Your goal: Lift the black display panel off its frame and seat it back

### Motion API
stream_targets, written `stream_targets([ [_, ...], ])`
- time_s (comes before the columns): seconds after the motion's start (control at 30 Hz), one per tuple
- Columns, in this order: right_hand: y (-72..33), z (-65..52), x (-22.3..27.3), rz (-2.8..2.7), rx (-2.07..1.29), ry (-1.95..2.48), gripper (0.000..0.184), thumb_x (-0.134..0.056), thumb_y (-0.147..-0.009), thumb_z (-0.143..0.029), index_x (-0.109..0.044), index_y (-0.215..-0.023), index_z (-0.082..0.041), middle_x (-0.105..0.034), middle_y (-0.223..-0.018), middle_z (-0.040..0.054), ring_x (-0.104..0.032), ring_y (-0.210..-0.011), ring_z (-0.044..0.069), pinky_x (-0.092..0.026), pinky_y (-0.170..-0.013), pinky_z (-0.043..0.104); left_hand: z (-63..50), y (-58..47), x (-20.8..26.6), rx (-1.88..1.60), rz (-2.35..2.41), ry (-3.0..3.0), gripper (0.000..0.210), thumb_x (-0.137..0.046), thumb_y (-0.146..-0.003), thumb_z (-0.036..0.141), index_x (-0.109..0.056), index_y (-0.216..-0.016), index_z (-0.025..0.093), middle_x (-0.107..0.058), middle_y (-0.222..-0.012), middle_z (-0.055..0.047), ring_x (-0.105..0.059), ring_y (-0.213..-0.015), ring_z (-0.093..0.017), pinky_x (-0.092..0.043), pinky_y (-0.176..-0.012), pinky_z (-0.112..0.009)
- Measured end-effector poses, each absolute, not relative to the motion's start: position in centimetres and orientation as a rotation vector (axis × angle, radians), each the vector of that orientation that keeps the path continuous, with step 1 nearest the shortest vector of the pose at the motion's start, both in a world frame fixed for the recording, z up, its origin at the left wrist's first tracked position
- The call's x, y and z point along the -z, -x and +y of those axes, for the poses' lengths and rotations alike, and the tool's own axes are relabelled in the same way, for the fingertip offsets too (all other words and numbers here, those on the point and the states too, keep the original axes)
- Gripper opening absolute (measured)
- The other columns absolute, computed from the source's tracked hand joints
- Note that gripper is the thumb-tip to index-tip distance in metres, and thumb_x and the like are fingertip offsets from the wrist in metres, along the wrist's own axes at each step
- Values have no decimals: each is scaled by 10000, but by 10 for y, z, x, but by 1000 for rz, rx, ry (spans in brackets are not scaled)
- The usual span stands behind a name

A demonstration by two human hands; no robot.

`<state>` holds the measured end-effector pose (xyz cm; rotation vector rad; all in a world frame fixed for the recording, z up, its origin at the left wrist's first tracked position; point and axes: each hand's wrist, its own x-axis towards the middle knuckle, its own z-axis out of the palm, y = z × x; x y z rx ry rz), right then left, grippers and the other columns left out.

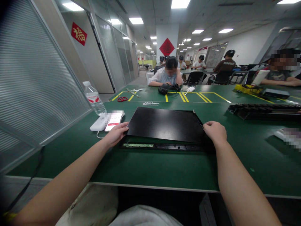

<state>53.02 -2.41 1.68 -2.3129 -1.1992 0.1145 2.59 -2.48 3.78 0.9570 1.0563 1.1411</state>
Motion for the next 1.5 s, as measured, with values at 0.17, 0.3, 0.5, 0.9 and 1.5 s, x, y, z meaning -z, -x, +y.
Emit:
stream_targets([
  [0.17, -526, -26, -19, -1198, -103, 2317, 244, -687, -860, -368, -878, -962, -254, -845, -972, 132, -743, -867, 334, -547, -759, 423, -25, -26, -38, -1139, 1061, -954, 443, -718, -820, -43, -850, -1200, 144, -895, -1166, -136, -851, -1068, -254, -655, -809, -271],
  [0.3, -525, -26, -19, -1199, -100, 2311, 246, -692, -869, -379, -881, -967, -256, -845, -976, 132, -742, -869, 336, -549, -759, 427, -26, -27, -39, -1137, 1068, -952, 433, -710, -817, -44, -848, -1182, 142, -898, -1124, -128, -855, -1049, -252, -660, -807, -274],
  [0.5, -527, -24, -18, -1207, -74, 2313, 236, -704, -866, -392, -884, -952, -265, -838, -975, 133, -750, -873, 337, -560, -770, 423, -25, -26, -37, -1125, 1070, -959, 428, -737, -792, -41, -851, -1160, 145, -899, -1133, -132, -860, -1027, -254, -657, -831, -279],
  [0.9, -531, -23, -14, -1217, -76, 2279, 233, -703, -851, -388, -882, -928, -262, -834, -946, 128, -754, -876, 328, -573, -779, 416, -24, -25, -36, -1130, 1061, -967, 491, -778, -756, -17, -849, -1200, 180, -900, -1155, -120, -852, -1112, -281, -662, -867, -310],
  [1.5, -534, -23, -13, -1210, -66, 2262, 189, -732, -789, -381, -860, -864, -264, -822, -855, 111, -749, -801, 325, -570, -732, 409, -24, -26, -37, -1132, 1060, -932, 445, -724, -726, -46, -818, -1121, 137, -879, -978, -89, -842, -900, -247, -639, -806, -306],
])
